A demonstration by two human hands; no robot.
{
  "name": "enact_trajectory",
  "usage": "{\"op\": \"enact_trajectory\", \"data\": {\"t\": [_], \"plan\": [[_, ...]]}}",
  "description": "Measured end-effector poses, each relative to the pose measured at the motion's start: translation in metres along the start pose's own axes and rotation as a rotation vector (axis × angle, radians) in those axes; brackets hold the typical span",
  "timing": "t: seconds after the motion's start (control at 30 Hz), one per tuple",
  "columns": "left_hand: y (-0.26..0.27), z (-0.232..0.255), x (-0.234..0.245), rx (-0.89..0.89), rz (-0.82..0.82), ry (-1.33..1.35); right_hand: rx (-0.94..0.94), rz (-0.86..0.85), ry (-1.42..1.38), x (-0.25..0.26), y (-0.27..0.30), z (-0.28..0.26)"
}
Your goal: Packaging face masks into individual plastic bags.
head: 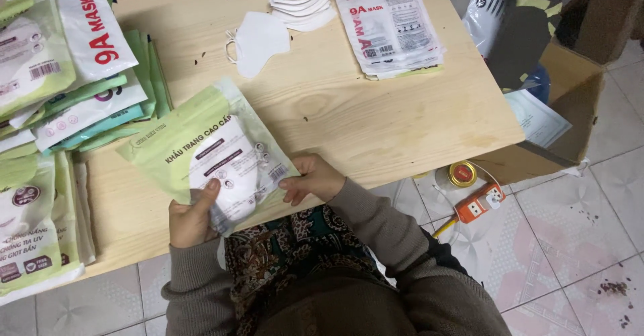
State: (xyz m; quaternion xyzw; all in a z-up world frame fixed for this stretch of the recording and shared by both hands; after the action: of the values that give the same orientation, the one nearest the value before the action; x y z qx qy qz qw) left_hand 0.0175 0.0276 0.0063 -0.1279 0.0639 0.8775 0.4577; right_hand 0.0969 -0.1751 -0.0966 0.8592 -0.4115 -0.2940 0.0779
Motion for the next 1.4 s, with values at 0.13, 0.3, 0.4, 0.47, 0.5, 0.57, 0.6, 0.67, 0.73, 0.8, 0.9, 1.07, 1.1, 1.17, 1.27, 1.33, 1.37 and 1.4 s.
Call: {"op": "enact_trajectory", "data": {"t": [0.13,0.3,0.4,0.47,0.5,0.57,0.6,0.67,0.73,0.8,0.9,1.07,1.1,1.17,1.27,1.33,1.37,1.4], "plan": [[-0.004,-0.003,0.017,-0.04,-0.005,-0.056,0.064,0.054,0.098,0.004,-0.006,-0.013],[0.0,-0.045,0.04,-0.04,-0.101,-0.156,0.23,0.005,0.25,-0.015,-0.003,-0.031],[-0.008,-0.097,0.064,-0.037,-0.178,-0.207,0.306,-0.061,0.227,-0.007,-0.024,-0.008],[-0.004,-0.052,0.035,-0.039,-0.222,-0.203,0.244,0.091,0.202,-0.029,-0.006,-0.043],[-0.006,-0.048,0.043,-0.052,-0.183,-0.203,0.236,0.054,0.217,-0.031,-0.008,-0.042],[-0.006,-0.039,0.062,-0.072,-0.033,-0.01,0.14,0.17,0.099,-0.023,-0.014,-0.037],[-0.004,-0.044,0.077,-0.089,0.009,-0.006,0.128,0.132,0.121,-0.03,-0.015,-0.038],[-0.001,-0.053,0.11,-0.097,0.159,0.071,0.102,0.187,-0.034,-0.035,-0.018,-0.041],[0.009,-0.056,0.126,-0.148,0.235,0.062,0.064,0.107,-0.03,-0.065,-0.029,-0.043],[0.026,-0.068,0.145,-0.196,0.302,0.048,0.029,0.033,-0.033,-0.097,-0.046,-0.039],[0.046,-0.097,0.176,-0.257,0.373,-0.146,-0.052,-0.046,-0.044,-0.158,-0.071,-0.039],[0.06,-0.125,0.216,-0.153,0.443,0.053,-0.132,-0.103,-0.089,-0.269,-0.111,-0.031],[0.065,-0.127,0.222,-0.161,0.449,0.05,-0.132,-0.113,-0.087,-0.289,-0.121,-0.034],[0.069,-0.132,0.227,-0.104,0.273,0.029,-0.378,-0.05,0.074,-0.324,-0.139,-0.03],[0.075,-0.128,0.225,-0.018,0.266,0.004,-0.392,-0.099,-0.004,-0.349,-0.173,-0.014],[0.074,-0.13,0.224,-0.048,0.23,-0.026,-0.366,-0.091,-0.038,-0.353,-0.199,-0.004],[0.074,-0.131,0.222,-0.078,0.196,-0.055,-0.34,-0.083,-0.07,-0.354,-0.212,0.001],[0.074,-0.135,0.221,-0.074,0.193,-0.057,-0.341,-0.08,-0.074,-0.358,-0.212,-0.003]]}}
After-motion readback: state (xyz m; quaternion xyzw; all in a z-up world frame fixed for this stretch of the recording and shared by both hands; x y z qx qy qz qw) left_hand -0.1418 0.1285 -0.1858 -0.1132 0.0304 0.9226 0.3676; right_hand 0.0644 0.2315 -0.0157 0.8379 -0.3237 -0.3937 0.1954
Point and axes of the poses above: each hand's wrist, its own y-axis away from the middle knuckle, its own x-axis out of the back of the hand, z = x × y, the point moved 5 cm from there along -y, towards the middle knuckle, and after that the axes turned 12 degrees about -x, right-handed, at the moved point
